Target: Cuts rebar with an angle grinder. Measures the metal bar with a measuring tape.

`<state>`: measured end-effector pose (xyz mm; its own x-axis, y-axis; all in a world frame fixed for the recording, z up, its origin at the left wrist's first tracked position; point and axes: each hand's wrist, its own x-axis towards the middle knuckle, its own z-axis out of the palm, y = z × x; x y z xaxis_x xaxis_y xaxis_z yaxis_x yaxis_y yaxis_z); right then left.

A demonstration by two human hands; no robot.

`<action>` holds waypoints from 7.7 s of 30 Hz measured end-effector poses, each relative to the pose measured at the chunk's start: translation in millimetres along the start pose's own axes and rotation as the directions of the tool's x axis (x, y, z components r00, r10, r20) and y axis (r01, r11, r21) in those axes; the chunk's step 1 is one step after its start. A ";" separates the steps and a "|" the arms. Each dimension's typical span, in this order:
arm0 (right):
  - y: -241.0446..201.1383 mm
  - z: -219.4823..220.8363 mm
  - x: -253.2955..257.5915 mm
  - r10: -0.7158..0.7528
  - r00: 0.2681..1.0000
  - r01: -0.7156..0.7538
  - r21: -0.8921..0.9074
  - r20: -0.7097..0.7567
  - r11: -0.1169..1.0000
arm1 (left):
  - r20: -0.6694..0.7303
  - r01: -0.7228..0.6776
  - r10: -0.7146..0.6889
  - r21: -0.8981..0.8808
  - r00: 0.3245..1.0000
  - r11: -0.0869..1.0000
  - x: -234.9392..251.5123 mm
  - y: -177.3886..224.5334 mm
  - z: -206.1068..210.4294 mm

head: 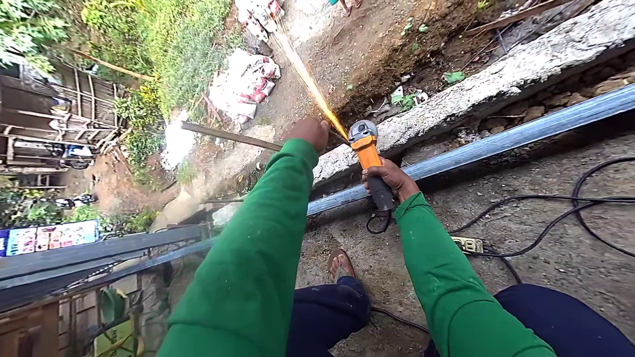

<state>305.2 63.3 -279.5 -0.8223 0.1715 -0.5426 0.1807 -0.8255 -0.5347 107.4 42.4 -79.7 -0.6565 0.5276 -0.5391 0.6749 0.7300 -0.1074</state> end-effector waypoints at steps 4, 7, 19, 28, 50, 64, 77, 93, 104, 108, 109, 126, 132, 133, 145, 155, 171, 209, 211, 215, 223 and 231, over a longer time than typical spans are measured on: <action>-11.1 6.8 7.0 -0.014 1.000 0.014 -0.035 0.001 0.999 | -0.004 -0.018 0.018 0.022 1.000 1.000 0.5 -3.3 1.2; -10.0 6.2 7.5 -0.029 1.000 0.029 -0.055 -0.005 0.998 | 0.022 -0.021 0.021 0.007 1.000 1.000 -2.4 -2.7 -1.8; -13.1 12.3 -3.1 -0.026 0.998 0.018 -0.131 -0.056 0.991 | -0.005 0.011 -0.012 -0.161 1.000 0.987 -19.5 -8.8 -7.0; -17.4 17.3 -16.1 0.005 0.997 -0.018 -0.161 -0.082 0.987 | -0.022 0.007 -0.013 -0.221 1.000 0.975 -16.6 -12.9 -2.4; -15.4 7.3 -15.3 0.032 0.995 -0.060 -0.306 -0.094 0.950 | -0.026 0.014 -0.022 -0.275 0.999 0.961 -13.9 -15.9 2.4; -18.2 21.7 -4.5 -0.002 0.995 -0.021 -0.225 -0.102 0.974 | -0.046 -0.038 0.026 -0.270 0.999 0.962 -17.0 -17.9 0.3; -23.0 21.0 -0.7 -0.010 0.998 0.001 -0.150 -0.060 0.989 | -0.035 -0.039 0.032 -0.198 0.999 0.979 -12.1 -12.5 -1.4; -20.6 16.7 -4.1 -0.014 0.999 0.007 -0.155 -0.041 0.988 | -0.088 -0.084 0.073 -0.129 0.993 0.988 -2.6 -16.0 13.3; -23.0 16.0 -1.8 0.000 0.999 -0.007 -0.162 -0.040 0.987 | -0.107 -0.124 0.115 -0.080 0.988 0.989 -4.8 -16.4 12.1; -25.1 18.0 -3.7 0.010 0.999 -0.020 -0.180 -0.051 0.983 | -0.109 -0.120 0.111 -0.081 0.988 0.989 -4.5 -16.0 12.2; -25.7 19.2 -4.3 0.015 0.998 -0.026 -0.192 -0.060 0.981 | -0.110 -0.118 0.109 -0.077 0.988 0.990 -5.2 -16.1 11.6; -24.4 16.0 -0.7 0.030 0.998 -0.042 -0.184 -0.064 0.982 | -0.114 -0.109 0.100 -0.079 0.988 0.991 -6.2 -16.6 11.7; -24.0 15.4 -0.7 0.027 0.998 -0.036 -0.180 -0.052 0.983 | -0.116 -0.110 0.101 -0.072 0.988 0.991 -3.9 -16.7 13.3; -23.8 15.1 -0.6 0.027 0.998 -0.035 -0.180 -0.051 0.983 | -0.114 -0.109 0.101 -0.066 0.988 0.992 -3.2 -16.6 13.5; -23.9 15.8 -1.3 0.019 0.998 -0.028 -0.177 -0.054 0.984 | -0.103 -0.091 0.083 -0.075 0.991 0.993 -4.0 -15.4 11.6; -22.8 15.2 0.5 0.024 0.999 -0.031 -0.159 -0.047 0.987 | -0.102 -0.091 0.083 -0.077 0.991 0.993 -4.9 -15.8 11.7; -17.7 19.1 2.0 0.037 0.998 -0.046 -0.204 -0.051 0.978 | -0.051 -0.052 0.044 -0.172 0.998 0.984 -14.0 -18.7 3.4; -17.1 19.3 0.0 0.024 0.997 -0.036 -0.176 -0.068 0.984 | -0.010 -0.022 0.021 -0.173 1.000 0.985 -10.7 -17.7 0.1; -16.8 18.3 1.7 0.029 0.998 -0.039 -0.166 -0.062 0.985 | -0.014 -0.021 0.019 -0.177 1.000 0.984 -10.7 -17.7 -0.1; -15.5 14.2 7.7 0.031 0.998 -0.038 -0.154 -0.048 0.987 | -0.019 -0.024 0.021 -0.169 1.000 0.985 -9.7 -18.9 -0.8; -16.6 18.9 6.2 0.000 0.999 -0.009 -0.165 -0.052 0.986 | -0.016 -0.017 0.014 -0.189 1.000 0.982 -12.4 -19.6 -0.4; -15.2 19.6 2.5 0.020 0.998 -0.031 -0.175 -0.061 0.984 | -0.015 -0.035 0.033 -0.170 0.999 0.985 -14.4 -19.0 2.1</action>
<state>289.9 65.8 -260.0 -0.7837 0.1875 -0.5921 0.2978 -0.7232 -0.6232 104.7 20.0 -71.7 -0.6386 0.5582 -0.5297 0.6304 0.7742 0.0558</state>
